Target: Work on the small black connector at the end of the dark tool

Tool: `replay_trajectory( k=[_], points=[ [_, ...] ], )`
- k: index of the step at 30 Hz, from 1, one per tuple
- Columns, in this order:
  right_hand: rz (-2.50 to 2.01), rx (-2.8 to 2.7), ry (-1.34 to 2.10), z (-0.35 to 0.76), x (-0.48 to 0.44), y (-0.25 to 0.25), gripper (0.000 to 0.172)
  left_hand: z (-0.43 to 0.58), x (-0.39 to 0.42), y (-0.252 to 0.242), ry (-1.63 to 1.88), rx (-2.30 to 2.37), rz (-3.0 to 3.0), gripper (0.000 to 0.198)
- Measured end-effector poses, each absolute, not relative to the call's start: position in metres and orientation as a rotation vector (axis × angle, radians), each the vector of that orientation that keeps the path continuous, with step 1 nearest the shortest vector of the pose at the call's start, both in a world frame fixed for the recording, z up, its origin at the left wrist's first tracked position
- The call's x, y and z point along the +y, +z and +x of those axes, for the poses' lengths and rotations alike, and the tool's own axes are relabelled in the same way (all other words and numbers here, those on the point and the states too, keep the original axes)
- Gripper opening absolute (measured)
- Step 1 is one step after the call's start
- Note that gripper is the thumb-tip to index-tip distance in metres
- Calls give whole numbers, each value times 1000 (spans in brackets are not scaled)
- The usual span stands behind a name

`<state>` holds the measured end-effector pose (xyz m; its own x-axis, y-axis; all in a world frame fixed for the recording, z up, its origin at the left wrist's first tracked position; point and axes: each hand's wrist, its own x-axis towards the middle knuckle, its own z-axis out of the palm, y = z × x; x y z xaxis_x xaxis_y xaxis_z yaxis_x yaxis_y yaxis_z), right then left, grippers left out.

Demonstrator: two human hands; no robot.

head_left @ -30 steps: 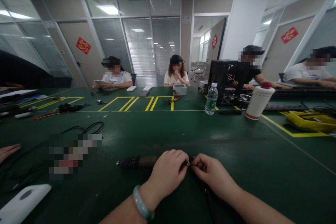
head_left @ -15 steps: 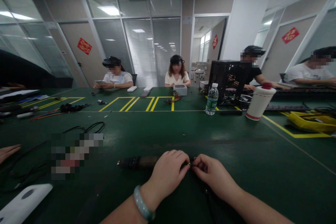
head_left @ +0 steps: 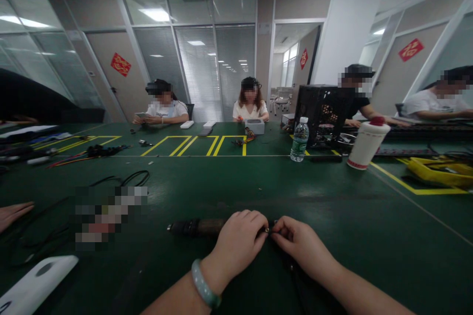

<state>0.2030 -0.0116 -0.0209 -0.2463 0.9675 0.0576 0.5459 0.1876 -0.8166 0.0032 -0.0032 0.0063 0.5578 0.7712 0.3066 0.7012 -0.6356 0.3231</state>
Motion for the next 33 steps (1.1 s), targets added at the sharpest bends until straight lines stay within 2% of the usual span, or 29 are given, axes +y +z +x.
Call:
replay_trajectory(
  k=[13,21,26,29,33],
  points=[
    [-1653,-1911,666,186,-16,-7,8,3,-4,7,641,1261,2648,13],
    [-1596,-2025,310,178,-22,1,4,1,-4,6,657,1225,2676,12],
    [-1579,-2097,393,179,-16,4,6,0,-5,5,665,1222,2678,15],
    [-1596,-2097,404,178,-12,6,7,-1,-6,7,676,1221,2665,23],
    [-1602,-2106,415,181,-10,9,5,-1,-9,13,753,1153,2694,46]
  ],
)
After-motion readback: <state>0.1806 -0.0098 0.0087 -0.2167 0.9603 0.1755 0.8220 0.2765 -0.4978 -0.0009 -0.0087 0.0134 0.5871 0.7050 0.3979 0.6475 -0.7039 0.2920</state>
